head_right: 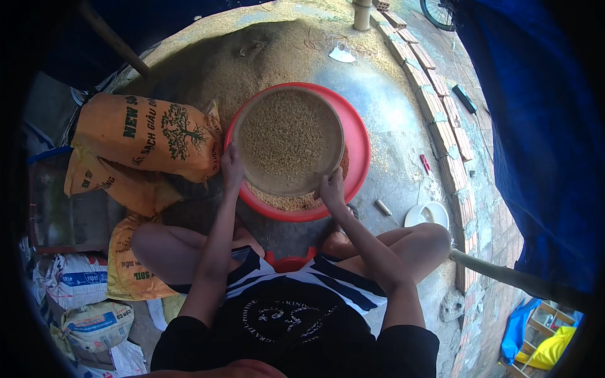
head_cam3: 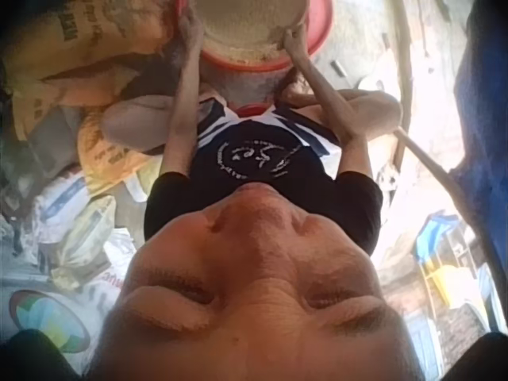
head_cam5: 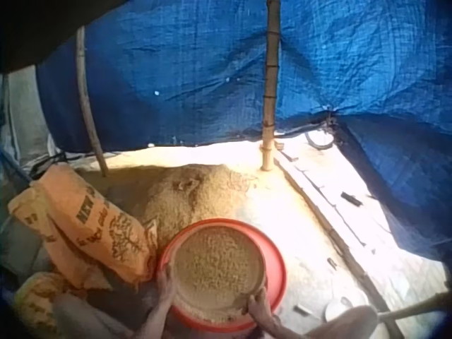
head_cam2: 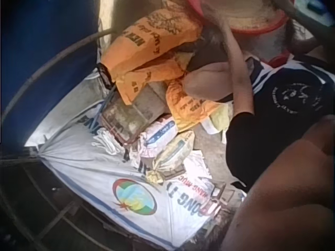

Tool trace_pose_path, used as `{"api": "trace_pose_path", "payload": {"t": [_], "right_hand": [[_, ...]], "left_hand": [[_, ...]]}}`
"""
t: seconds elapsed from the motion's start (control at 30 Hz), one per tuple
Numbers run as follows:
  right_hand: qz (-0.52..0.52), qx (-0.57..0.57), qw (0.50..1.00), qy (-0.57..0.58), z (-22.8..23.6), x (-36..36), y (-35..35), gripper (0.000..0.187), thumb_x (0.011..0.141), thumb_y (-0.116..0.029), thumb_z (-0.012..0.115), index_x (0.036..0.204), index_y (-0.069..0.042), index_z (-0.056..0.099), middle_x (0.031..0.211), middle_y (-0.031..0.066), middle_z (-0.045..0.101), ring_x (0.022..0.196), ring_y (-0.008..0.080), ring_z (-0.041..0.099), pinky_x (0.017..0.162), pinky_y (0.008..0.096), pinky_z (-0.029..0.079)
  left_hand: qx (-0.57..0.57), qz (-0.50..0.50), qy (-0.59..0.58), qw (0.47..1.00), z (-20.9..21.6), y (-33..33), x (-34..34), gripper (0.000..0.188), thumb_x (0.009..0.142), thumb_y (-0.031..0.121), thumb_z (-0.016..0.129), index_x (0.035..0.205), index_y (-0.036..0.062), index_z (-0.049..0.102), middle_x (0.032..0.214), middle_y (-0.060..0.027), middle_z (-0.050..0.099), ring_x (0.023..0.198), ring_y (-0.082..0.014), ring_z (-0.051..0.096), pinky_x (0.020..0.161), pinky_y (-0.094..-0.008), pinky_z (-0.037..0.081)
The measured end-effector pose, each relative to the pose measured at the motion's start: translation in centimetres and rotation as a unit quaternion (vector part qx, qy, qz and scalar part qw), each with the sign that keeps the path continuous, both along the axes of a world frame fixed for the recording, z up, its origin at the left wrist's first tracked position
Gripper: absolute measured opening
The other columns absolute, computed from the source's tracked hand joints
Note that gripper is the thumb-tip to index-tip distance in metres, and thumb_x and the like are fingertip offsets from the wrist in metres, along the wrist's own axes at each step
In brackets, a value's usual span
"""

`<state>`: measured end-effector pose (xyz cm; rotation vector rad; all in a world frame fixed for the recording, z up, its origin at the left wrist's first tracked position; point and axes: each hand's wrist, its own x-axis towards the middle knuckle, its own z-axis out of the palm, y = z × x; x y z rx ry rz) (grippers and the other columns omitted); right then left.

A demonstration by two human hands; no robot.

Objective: Sifting rice using a hand sieve over a large basin.

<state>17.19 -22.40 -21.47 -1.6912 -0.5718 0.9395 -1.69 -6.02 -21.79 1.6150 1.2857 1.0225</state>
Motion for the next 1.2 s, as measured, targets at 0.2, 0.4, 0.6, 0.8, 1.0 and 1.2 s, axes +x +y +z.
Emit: {"api": "trace_pose_path", "payload": {"t": [0.2,0.4,0.6,0.8,1.0,1.2], "right_hand": [[-0.015,-0.014,0.996,-0.092,-3.1,2.1,0.0,0.022,0.076,-0.008,0.037,0.095,0.002,0.031,0.065,0.0132,0.048,0.038,0.0186,0.049,0.031,0.0278,0.039],[0.036,-0.19,0.981,0.018,-4.2,2.4,0.0,0.02,0.076,-0.008,0.037,0.092,0.003,0.034,0.062,0.0137,0.048,0.037,0.019,0.047,0.031,0.0281,0.038],[-0.037,0.06,0.985,-0.159,-1.6,1.3,0.7,0.016,0.076,-0.006,0.034,0.09,0.002,0.035,0.059,0.0106,0.046,0.034,0.0147,0.043,0.031,0.0253,0.036],[-0.023,0.011,0.988,-0.154,-3.5,1.0,1.4,0.015,0.076,-0.008,0.034,0.089,0.002,0.035,0.061,0.0106,0.046,0.034,0.0155,0.043,0.031,0.0264,0.036],[-0.002,-0.154,0.988,-0.022,-4.5,1.5,0.5,0.019,0.075,-0.009,0.036,0.091,0.002,0.034,0.063,0.0129,0.048,0.038,0.0194,0.047,0.033,0.03,0.038],[-0.04,0.082,0.981,-0.172,-0.3,1.5,1.8,0.019,0.077,-0.008,0.035,0.092,0.003,0.033,0.064,0.0138,0.048,0.043,0.0201,0.05,0.037,0.0302,0.039]], "left_hand": [[-0.001,-0.023,-0.007,1.0,-3.6,-0.7,1.1,0.035,0.085,0.026,0.032,0.083,-0.0048,0.048,0.067,-0.016,0.05,0.064,-0.0289,0.05,0.059,-0.0361,0.035],[-0.054,0.011,0.135,0.989,-9.7,-0.8,0.3,0.04,0.085,0.031,0.03,0.079,-0.0046,0.048,0.062,-0.0129,0.045,0.061,-0.0227,0.045,0.058,-0.0339,0.035],[0.032,0.028,-0.033,0.999,1.8,-1.1,1.2,0.044,0.085,0.034,0.029,0.076,-0.0043,0.048,0.058,-0.0141,0.044,0.052,-0.0221,0.043,0.051,-0.0331,0.034],[0.097,0.044,0.006,0.994,-5.1,0.3,0.0,0.038,0.085,0.03,0.03,0.07,-0.003,0.042,0.058,-0.0148,0.044,0.052,-0.0236,0.044,0.052,-0.0351,0.033],[-0.057,0.006,0.134,0.989,-6.5,-1.1,0.1,0.036,0.085,0.027,0.031,0.07,-0.0033,0.041,0.06,-0.0156,0.045,0.055,-0.0259,0.045,0.053,-0.0369,0.032],[0.045,0.017,-0.016,0.999,2.6,-0.2,0.7,0.037,0.086,0.027,0.029,0.075,-0.0045,0.043,0.064,-0.0162,0.046,0.058,-0.0256,0.045,0.054,-0.0334,0.033]]}}
